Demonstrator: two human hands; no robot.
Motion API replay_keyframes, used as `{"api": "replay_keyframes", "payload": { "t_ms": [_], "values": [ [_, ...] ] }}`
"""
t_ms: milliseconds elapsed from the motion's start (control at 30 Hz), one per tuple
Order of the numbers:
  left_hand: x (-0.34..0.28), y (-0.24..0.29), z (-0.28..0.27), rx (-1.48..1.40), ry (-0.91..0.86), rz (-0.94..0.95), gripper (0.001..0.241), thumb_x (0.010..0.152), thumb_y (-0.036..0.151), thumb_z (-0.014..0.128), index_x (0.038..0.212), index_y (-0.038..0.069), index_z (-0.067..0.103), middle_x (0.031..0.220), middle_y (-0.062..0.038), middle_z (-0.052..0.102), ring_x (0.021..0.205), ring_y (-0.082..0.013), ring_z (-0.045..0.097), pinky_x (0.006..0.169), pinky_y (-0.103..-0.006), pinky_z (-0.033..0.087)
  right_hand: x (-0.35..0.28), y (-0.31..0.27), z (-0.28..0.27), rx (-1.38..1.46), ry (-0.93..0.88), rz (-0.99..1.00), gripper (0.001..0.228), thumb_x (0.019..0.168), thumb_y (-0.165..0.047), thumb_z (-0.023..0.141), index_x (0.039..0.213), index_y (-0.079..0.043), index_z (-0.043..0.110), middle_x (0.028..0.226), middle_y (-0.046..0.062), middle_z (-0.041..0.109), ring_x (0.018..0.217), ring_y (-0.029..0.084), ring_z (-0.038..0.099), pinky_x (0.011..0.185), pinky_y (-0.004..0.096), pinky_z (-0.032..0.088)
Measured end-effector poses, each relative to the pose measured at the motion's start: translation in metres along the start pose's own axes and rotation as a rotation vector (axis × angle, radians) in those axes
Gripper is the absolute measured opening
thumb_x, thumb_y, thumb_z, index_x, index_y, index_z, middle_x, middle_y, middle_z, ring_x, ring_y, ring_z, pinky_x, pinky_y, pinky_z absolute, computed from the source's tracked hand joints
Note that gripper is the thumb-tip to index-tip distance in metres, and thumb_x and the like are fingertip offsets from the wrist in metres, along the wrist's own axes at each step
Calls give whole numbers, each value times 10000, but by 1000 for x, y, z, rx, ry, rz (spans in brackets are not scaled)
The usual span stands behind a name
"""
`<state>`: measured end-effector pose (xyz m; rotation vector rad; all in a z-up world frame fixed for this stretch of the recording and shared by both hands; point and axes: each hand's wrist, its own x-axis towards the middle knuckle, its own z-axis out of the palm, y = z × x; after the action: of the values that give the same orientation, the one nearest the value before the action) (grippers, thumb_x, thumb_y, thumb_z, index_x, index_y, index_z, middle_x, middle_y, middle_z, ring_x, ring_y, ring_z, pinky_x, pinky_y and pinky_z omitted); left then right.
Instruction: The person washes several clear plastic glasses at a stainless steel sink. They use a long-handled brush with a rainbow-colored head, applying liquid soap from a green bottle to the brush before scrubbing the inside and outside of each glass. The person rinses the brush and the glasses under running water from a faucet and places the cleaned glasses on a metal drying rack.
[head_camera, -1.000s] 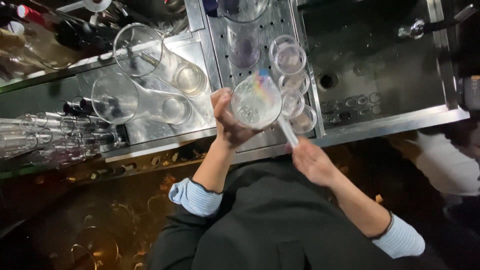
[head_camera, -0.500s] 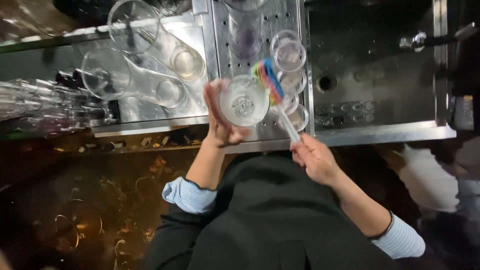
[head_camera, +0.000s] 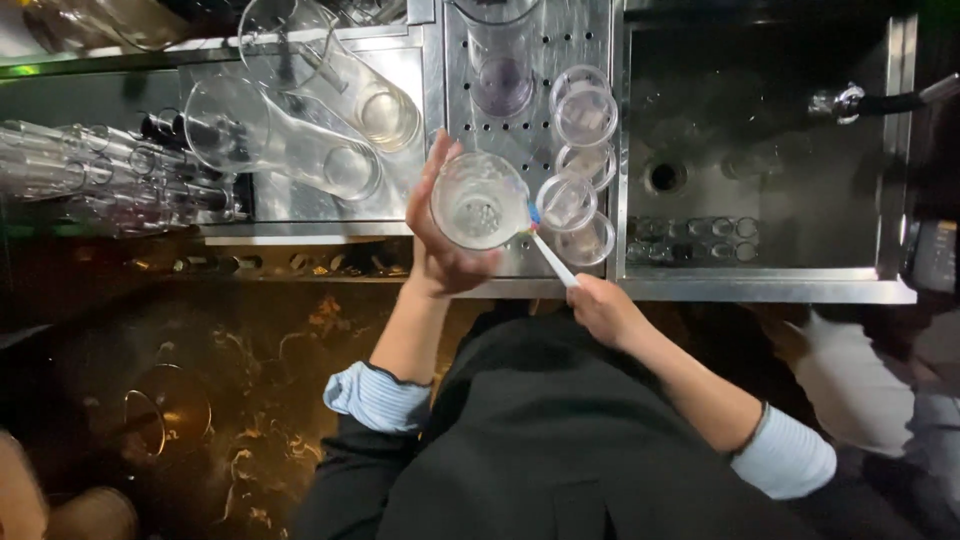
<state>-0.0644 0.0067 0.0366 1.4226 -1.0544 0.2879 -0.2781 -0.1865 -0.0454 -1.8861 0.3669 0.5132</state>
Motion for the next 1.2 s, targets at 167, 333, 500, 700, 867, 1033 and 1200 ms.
{"api": "replay_keyframes", "payload": {
  "t_ms": [167, 333, 500, 700, 867, 1033, 1200],
  "values": [
    [-56, -24, 21, 259, 416, -217, 1351, 548, 424, 1069, 1535, 31, 235, 1540, -222, 248, 1321, -342, 537, 1086, -492, 522, -28, -51, -4, 629, 95, -260, 227, 1058, -77, 446, 881, -26, 579, 626, 6, 413, 478, 92, 452, 415, 193, 383],
    [-68, -37, 17, 237, 397, -214, 1363, 499, 476, 1051, 1532, -20, 314, 1509, -243, 291, 1210, -400, 624, 1015, -500, 579, 10, -1, 4, 131, 13, -29, 416, 1055, -365, 416, 811, -93, 614, 529, 33, 566, 429, 167, 553, 391, 286, 388],
    [-56, -41, 12, 386, 295, -194, 1381, 573, 1019, 571, 1415, -72, 482, 1203, -239, 656, 923, -384, 748, 791, -438, 642, -23, -41, -3, 672, 96, -74, 207, 1054, -40, 460, 899, -48, 597, 630, -15, 491, 467, 65, 489, 418, 183, 416],
    [-65, -49, 21, 335, 286, -327, 1341, 588, 896, 765, 1480, 6, 308, 1259, -268, 600, 1067, -421, 690, 929, -549, 576, 18, 17, 5, -29, 32, -179, 75, 958, -58, 593, 919, -24, 648, 782, 160, 686, 759, 373, 699, 662, 408, 547],
    [-46, -36, 10, 593, 331, -277, 914, 537, 585, 1001, 1233, 96, 668, 1101, -113, 695, 862, -304, 753, 788, -408, 618, -16, -48, -8, 524, 85, -59, 252, 1075, -72, 456, 847, -30, 555, 655, 33, 531, 540, 108, 543, 488, 235, 484],
    [-14, -30, -16, 295, -58, -551, 954, 353, 349, 1025, 1203, 103, 669, 1018, -161, 728, 944, -381, 728, 831, -479, 559, 5, -36, -12, 205, 61, -49, 201, 1029, -107, 489, 862, -36, 576, 683, 117, 592, 655, 250, 597, 554, 307, 450],
    [-33, -28, 13, 219, 133, -372, 1020, 640, 389, 932, 1427, 53, 377, 1235, -270, 561, 1089, -424, 663, 866, -576, 582, 3, -35, -17, 120, 7, 55, 269, 1043, -223, 486, 875, -67, 626, 644, 95, 612, 569, 222, 598, 527, 324, 469]
  ]
}}
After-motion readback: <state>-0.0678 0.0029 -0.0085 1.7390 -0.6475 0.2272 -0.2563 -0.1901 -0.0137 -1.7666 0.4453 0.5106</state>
